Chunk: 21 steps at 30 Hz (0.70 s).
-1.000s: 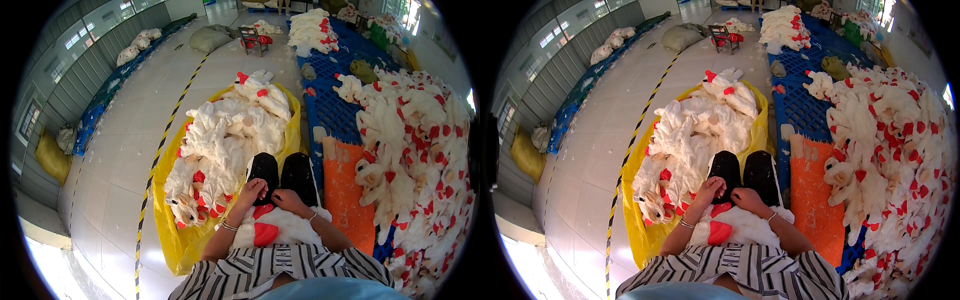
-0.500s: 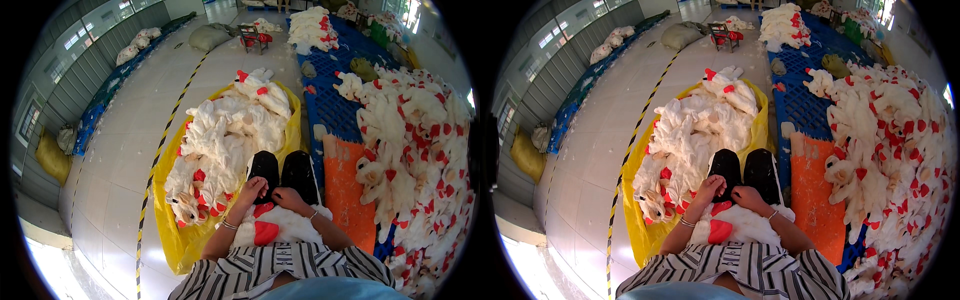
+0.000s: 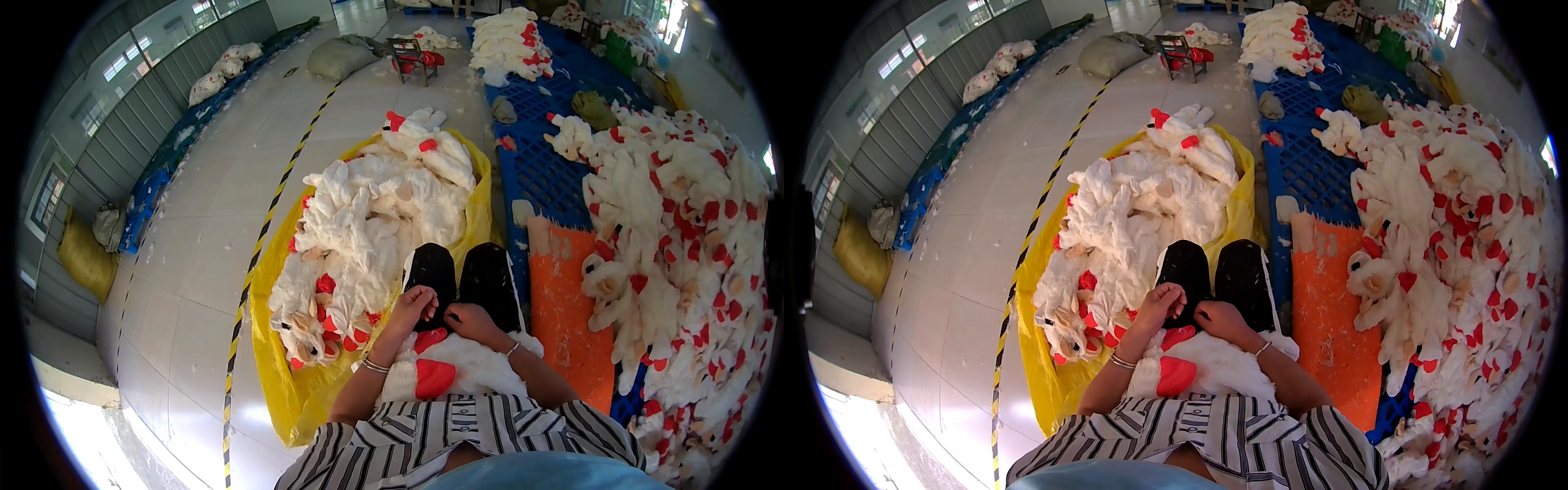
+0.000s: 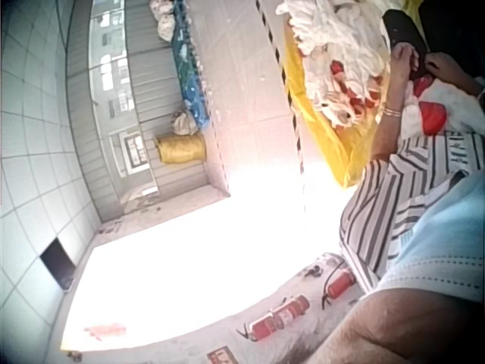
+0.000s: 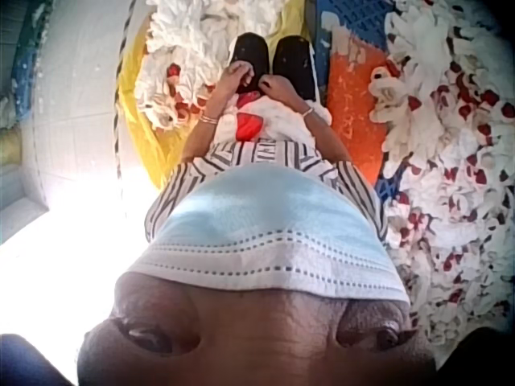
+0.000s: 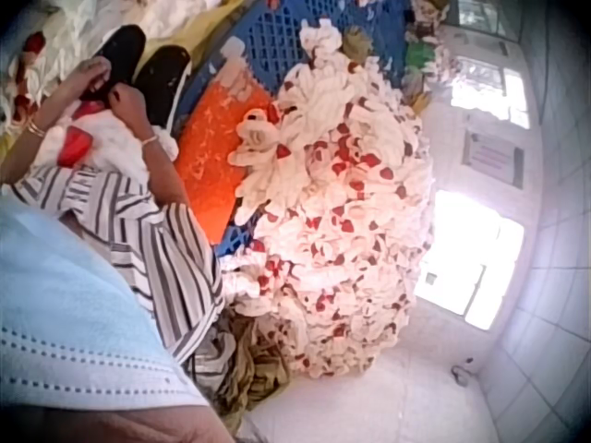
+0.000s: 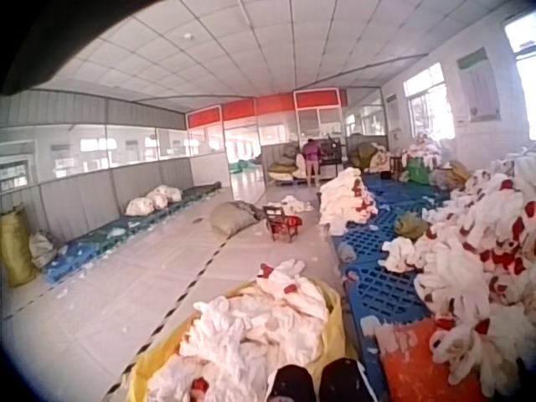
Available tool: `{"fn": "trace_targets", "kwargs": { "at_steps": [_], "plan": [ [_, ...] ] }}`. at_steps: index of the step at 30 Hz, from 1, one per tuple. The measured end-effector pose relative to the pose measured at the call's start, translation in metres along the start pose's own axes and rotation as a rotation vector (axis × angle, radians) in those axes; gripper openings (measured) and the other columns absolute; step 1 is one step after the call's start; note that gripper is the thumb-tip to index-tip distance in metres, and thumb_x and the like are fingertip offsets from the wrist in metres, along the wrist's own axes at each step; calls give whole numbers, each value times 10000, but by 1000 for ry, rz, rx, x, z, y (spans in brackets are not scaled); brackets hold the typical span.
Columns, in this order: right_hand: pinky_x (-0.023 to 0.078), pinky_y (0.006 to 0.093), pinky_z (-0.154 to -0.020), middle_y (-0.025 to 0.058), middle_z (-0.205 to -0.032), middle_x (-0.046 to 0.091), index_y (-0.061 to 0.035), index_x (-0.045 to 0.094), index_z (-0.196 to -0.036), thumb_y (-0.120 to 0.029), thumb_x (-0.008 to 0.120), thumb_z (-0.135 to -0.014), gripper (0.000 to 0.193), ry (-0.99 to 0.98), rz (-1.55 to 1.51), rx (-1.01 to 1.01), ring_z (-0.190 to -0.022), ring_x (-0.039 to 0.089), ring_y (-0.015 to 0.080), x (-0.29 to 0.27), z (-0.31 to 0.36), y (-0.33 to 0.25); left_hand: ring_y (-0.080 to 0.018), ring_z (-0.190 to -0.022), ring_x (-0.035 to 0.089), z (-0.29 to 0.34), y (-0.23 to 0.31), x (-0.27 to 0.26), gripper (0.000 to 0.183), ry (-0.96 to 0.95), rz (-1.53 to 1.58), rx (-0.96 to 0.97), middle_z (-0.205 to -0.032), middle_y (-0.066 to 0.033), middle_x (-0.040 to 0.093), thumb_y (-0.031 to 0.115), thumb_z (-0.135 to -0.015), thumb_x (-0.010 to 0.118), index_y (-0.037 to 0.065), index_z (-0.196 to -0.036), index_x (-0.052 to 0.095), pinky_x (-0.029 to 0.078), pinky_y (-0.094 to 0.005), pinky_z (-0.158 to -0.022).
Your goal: The person sits on the floor in a factory setting and assembles white stuffed animals by hand. They pick up the plush bodies and red fabric pieces, then insert the red pieces into the white bodies to form the final product.
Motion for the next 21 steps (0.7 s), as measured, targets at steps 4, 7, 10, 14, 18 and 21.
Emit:
{"fn": "trace_targets", "kwargs": {
  "at_steps": [4, 7, 10, 14, 18, 21],
  "plan": [
    [517, 418, -654, 166, -821, 671, -44, 662, -876, -219, 661, -861, 175, 2, -3, 3, -755, 665, 354, 0, 0, 1, -61, -634, 561, 0, -1, -1, 159, -1, 8, 6, -807, 11, 625, 205, -1024, 528, 76, -983, 611, 469, -200, -568],
    [517, 420, -655, 166, -820, 671, -43, 661, -875, -224, 661, -864, 180, -1, 0, 7, -755, 664, 356, 1, 0, 1, -59, -633, 560, 0, -1, 0, 159, 1, -1, 9, -803, 13, 621, 206, -1024, 529, 78, -979, 612, 468, -200, -568],
    [518, 421, -658, 166, -822, 671, -44, 664, -879, -229, 661, -869, 185, 0, 3, 6, -758, 664, 358, 0, 0, 0, -58, -634, 560, 1, -1, 0, 163, 6, -3, 6, -801, 15, 619, 209, -1025, 529, 78, -977, 613, 469, -200, -568],
    [520, 425, -665, 167, -830, 672, -46, 668, -887, -234, 660, -875, 189, -1, 11, 7, -764, 665, 361, 0, 0, 0, -58, -635, 561, 1, -1, 0, 168, -3, -4, 6, -801, 15, 618, 216, -1025, 531, 78, -976, 614, 471, -201, -569],
    [521, 427, -669, 167, -836, 674, -45, 670, -890, -233, 660, -876, 189, -8, 12, 8, -769, 666, 362, -1, 0, 0, -59, -636, 562, 0, -1, -1, 171, 2, -3, 7, -803, 15, 619, 219, -1024, 533, 78, -976, 615, 472, -202, -570],
    [521, 427, -669, 166, -837, 675, -45, 669, -891, -232, 660, -876, 188, -5, 12, 5, -770, 667, 361, -1, 0, -1, -60, -638, 565, 0, -1, -1, 171, 0, 2, 8, -806, 14, 621, 219, -1025, 533, 78, -978, 616, 472, -201, -569]
  ]
}}
Point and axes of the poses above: each hand's wrist, its own z-axis away from the middle knuckle, its own x-axis out of the palm, y = z × x, the point moved 1 cm from there along -z, towards the middle knuckle
